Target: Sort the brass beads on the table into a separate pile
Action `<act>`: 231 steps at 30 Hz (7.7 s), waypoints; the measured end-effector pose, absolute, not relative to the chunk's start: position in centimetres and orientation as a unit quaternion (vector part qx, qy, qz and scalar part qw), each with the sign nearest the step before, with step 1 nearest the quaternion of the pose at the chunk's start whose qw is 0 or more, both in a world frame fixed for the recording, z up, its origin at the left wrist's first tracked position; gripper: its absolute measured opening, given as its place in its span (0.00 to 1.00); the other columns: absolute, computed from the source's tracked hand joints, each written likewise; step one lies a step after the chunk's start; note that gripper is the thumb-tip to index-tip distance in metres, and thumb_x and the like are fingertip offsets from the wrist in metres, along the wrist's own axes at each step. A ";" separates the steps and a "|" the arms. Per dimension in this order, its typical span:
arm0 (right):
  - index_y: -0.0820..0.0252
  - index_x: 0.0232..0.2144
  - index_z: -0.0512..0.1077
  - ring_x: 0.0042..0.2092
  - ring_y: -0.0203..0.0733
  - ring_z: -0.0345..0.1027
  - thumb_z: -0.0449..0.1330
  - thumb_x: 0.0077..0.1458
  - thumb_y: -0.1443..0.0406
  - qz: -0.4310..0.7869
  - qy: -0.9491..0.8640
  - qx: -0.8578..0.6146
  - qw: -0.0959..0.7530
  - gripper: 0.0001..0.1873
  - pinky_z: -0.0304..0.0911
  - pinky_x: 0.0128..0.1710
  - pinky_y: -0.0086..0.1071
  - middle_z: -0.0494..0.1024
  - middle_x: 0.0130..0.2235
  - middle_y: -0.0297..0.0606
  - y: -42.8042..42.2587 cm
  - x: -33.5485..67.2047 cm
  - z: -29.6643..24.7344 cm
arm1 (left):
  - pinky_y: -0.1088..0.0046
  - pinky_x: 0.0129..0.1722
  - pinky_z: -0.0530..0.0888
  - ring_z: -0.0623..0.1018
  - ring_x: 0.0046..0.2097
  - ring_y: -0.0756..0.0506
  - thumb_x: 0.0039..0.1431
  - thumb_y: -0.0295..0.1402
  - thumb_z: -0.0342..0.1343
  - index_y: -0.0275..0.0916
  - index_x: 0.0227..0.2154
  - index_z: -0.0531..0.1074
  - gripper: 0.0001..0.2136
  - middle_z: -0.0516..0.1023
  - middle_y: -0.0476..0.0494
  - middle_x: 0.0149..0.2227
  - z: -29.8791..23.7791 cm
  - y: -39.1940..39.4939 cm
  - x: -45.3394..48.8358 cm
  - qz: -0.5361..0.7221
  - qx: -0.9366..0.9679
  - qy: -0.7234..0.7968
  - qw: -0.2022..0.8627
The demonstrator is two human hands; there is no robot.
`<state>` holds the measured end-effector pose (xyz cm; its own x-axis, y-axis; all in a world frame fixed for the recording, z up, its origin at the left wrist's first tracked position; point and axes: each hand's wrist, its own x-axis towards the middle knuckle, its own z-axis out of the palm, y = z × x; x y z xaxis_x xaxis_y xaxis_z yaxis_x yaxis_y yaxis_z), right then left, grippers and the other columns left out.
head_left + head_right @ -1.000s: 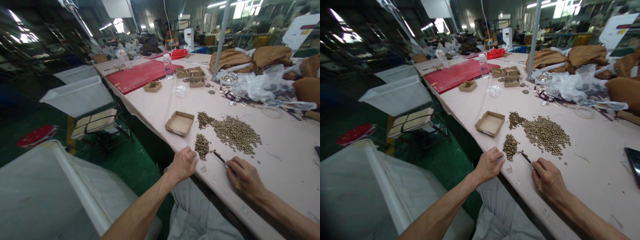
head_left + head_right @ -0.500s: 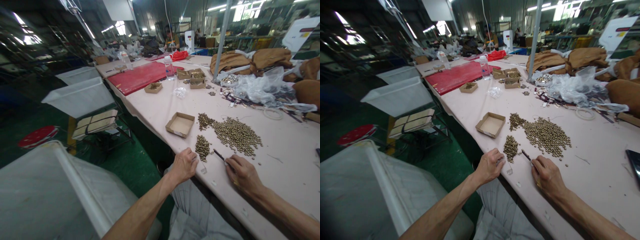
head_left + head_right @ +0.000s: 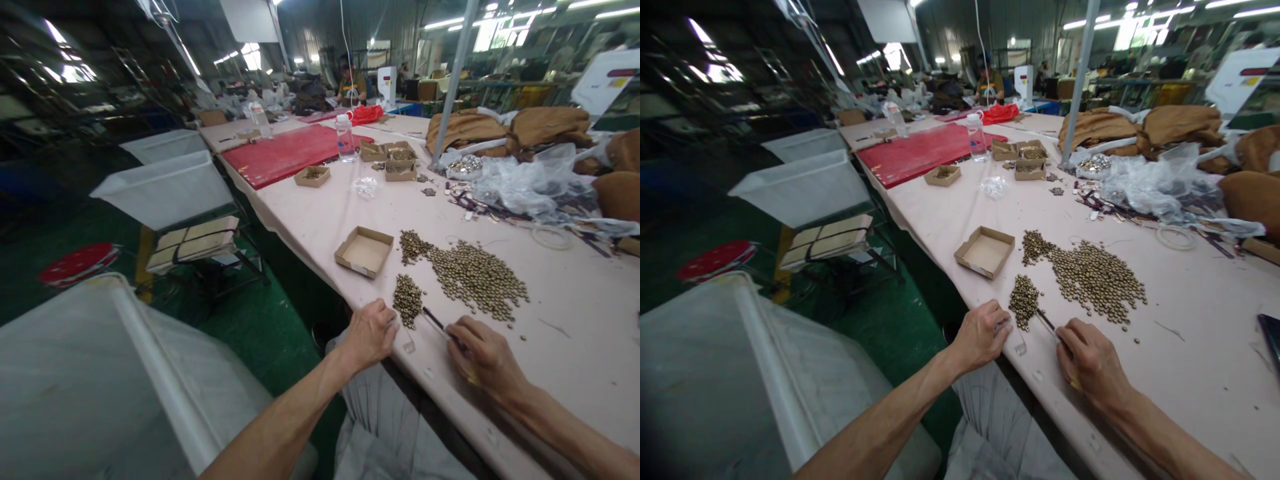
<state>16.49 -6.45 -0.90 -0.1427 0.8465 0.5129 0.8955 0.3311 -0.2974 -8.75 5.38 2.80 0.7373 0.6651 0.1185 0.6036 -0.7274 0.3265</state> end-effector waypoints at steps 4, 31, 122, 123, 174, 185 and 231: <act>0.61 0.42 0.73 0.37 0.39 0.66 0.56 0.61 0.70 -0.029 -0.754 -0.585 0.296 0.08 0.63 0.38 0.32 0.73 0.37 0.41 -6.9 15.3 -1.3 | 0.70 0.41 0.69 0.72 0.39 0.47 0.65 0.34 0.50 0.40 0.32 0.70 0.08 0.70 0.45 0.35 2.8 5.3 -8.7 0.117 0.922 0.344 0.131; 0.61 0.40 0.74 0.36 0.39 0.66 0.56 0.62 0.68 -0.059 -0.738 -0.612 0.277 0.08 0.62 0.38 0.32 0.73 0.36 0.40 -5.7 16.6 -2.4 | 0.70 0.40 0.69 0.72 0.38 0.47 0.65 0.34 0.50 0.40 0.31 0.69 0.08 0.70 0.45 0.35 2.7 5.3 -8.8 0.119 0.924 0.339 0.129; 0.61 0.42 0.73 0.35 0.38 0.66 0.57 0.60 0.69 -0.055 -0.730 -0.611 0.302 0.08 0.63 0.37 0.32 0.73 0.36 0.40 -8.1 14.1 -2.4 | 0.70 0.41 0.70 0.73 0.39 0.46 0.66 0.35 0.49 0.40 0.33 0.70 0.09 0.71 0.45 0.35 2.8 5.2 -8.5 0.110 0.927 0.339 0.120; 0.61 0.41 0.73 0.35 0.38 0.66 0.58 0.60 0.69 -0.060 -0.727 -0.613 0.303 0.07 0.62 0.36 0.32 0.73 0.35 0.39 -8.1 14.1 -2.4 | 0.70 0.41 0.70 0.73 0.39 0.46 0.66 0.35 0.49 0.40 0.32 0.70 0.08 0.71 0.45 0.35 2.8 5.2 -8.5 0.110 0.927 0.338 0.119; 0.59 0.40 0.74 0.33 0.37 0.66 0.57 0.58 0.68 -0.070 -0.733 -0.593 0.325 0.09 0.62 0.34 0.30 0.74 0.34 0.38 -5.6 15.2 -1.3 | 0.68 0.41 0.70 0.73 0.39 0.46 0.66 0.34 0.49 0.40 0.32 0.70 0.09 0.71 0.44 0.35 3.0 5.1 -8.7 0.119 0.923 0.345 0.123; 0.59 0.37 0.74 0.35 0.38 0.66 0.56 0.60 0.68 -0.087 -0.710 -0.629 0.304 0.07 0.60 0.35 0.31 0.72 0.33 0.39 -5.4 15.2 -2.5 | 0.69 0.40 0.70 0.72 0.38 0.46 0.66 0.35 0.48 0.40 0.30 0.68 0.10 0.70 0.44 0.35 3.0 5.2 -8.8 0.116 0.926 0.338 0.124; 0.60 0.36 0.73 0.36 0.40 0.65 0.55 0.60 0.68 -0.106 -0.700 -0.651 0.272 0.06 0.58 0.39 0.32 0.71 0.34 0.39 -4.7 15.0 -2.6 | 0.71 0.39 0.68 0.72 0.37 0.48 0.65 0.34 0.50 0.40 0.30 0.68 0.08 0.70 0.46 0.35 3.0 5.2 -8.8 0.116 0.923 0.345 0.125</act>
